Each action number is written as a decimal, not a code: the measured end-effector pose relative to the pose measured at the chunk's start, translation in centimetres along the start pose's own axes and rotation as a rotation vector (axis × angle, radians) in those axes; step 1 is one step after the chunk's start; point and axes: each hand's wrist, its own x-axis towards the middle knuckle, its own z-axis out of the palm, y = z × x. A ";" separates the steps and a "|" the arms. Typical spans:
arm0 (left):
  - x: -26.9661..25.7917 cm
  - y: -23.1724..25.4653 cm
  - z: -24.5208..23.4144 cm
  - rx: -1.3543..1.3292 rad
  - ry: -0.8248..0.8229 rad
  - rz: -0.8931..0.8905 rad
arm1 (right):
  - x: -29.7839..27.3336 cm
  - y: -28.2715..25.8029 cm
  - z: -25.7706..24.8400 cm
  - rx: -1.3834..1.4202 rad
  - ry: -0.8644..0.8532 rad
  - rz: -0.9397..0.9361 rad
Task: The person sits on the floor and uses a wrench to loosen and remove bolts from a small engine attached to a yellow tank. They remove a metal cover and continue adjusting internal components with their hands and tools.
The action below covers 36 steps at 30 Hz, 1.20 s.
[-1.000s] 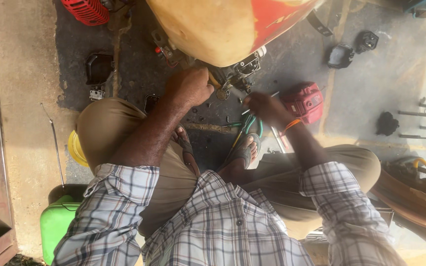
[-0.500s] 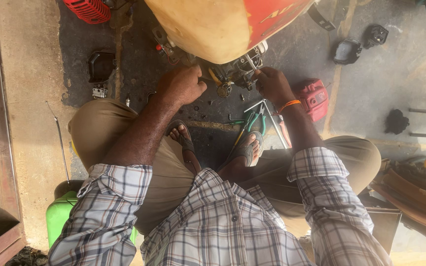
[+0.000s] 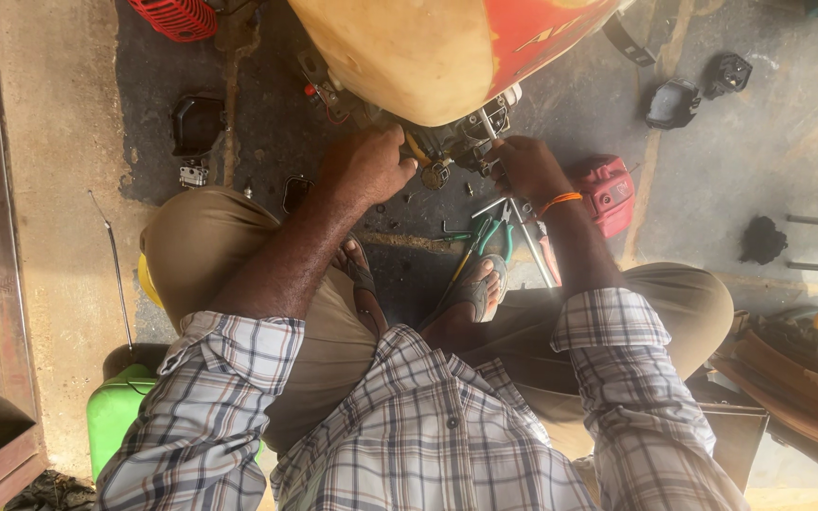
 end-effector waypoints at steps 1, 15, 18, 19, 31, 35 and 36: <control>0.0 0.0 0.0 -0.004 -0.003 -0.004 | 0.2 0.0 -0.4 -0.067 0.026 -0.034; 0.1 -0.2 0.1 -0.026 -0.052 -0.052 | 0.7 -0.7 -2.5 -0.325 0.052 -0.197; 0.9 -0.2 0.7 -0.043 -0.028 -0.044 | 0.7 -0.2 -1.5 -0.160 -0.007 -0.058; 1.2 -0.3 1.2 -0.078 -0.010 -0.039 | 0.7 0.1 -1.1 -0.129 -0.018 -0.053; 9.1 -0.1 11.8 -0.595 0.521 0.085 | -0.4 0.9 1.6 -0.012 -0.019 -0.098; 9.3 0.2 13.4 -0.641 0.558 0.084 | -0.3 1.8 2.9 0.346 -0.001 0.077; 9.3 0.1 13.2 -0.657 0.550 0.070 | 0.0 1.8 3.3 0.387 0.003 0.078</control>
